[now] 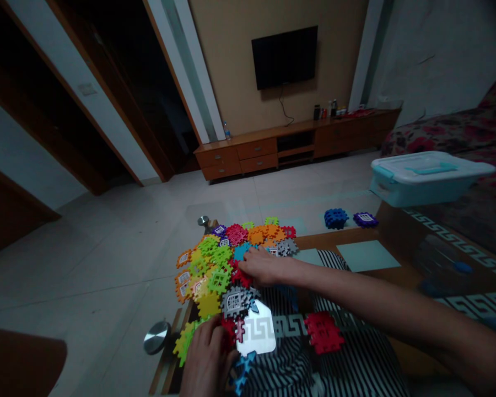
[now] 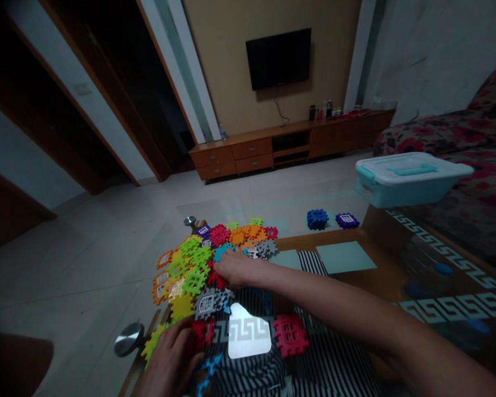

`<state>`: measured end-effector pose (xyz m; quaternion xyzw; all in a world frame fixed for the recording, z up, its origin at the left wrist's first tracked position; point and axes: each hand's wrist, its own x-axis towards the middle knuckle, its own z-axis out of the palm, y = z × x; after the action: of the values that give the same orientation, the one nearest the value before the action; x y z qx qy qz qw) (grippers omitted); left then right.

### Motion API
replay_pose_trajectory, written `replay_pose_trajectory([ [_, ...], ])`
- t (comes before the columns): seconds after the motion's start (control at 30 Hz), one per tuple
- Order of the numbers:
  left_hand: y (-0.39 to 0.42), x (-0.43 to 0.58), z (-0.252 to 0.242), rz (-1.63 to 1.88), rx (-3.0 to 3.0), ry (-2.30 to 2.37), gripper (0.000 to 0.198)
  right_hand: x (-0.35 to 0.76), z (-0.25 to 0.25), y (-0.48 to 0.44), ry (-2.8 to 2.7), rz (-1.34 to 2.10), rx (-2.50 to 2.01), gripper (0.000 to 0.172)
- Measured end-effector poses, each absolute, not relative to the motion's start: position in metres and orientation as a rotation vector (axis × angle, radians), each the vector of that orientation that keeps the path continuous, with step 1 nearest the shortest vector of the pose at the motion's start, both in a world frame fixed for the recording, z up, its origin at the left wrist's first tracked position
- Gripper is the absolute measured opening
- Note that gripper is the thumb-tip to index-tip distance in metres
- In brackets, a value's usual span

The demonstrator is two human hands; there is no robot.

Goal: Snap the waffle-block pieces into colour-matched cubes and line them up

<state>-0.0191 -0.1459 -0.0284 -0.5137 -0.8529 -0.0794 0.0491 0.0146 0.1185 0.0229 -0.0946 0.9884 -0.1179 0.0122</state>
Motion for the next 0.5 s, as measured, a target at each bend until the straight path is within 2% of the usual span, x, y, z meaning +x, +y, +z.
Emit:
replay_pose_trajectory([
  [0.07, -0.144, -0.019, -0.03, -0.266, -1.596, -2.578, 0.02, 0.016, 0.026, 0.118, 3.056, -0.364, -0.274, 0.031],
  [0.17, -0.139, -0.016, -0.024, -0.307, -1.609, -2.656, 0.029, 0.018, 0.034, 0.121, 3.025, -0.362, -0.267, 0.04],
  [0.33, -0.136, -0.015, -0.016, -0.351, -1.588, -2.794, 0.033, 0.023, 0.039, 0.122, 3.02, -0.375, -0.252, 0.044],
  [0.5, -0.137, -0.024, -0.024, -0.3, -1.604, -2.609, 0.029, 0.03, 0.04, 0.107, 3.042, -0.383, -0.178, 0.053],
])
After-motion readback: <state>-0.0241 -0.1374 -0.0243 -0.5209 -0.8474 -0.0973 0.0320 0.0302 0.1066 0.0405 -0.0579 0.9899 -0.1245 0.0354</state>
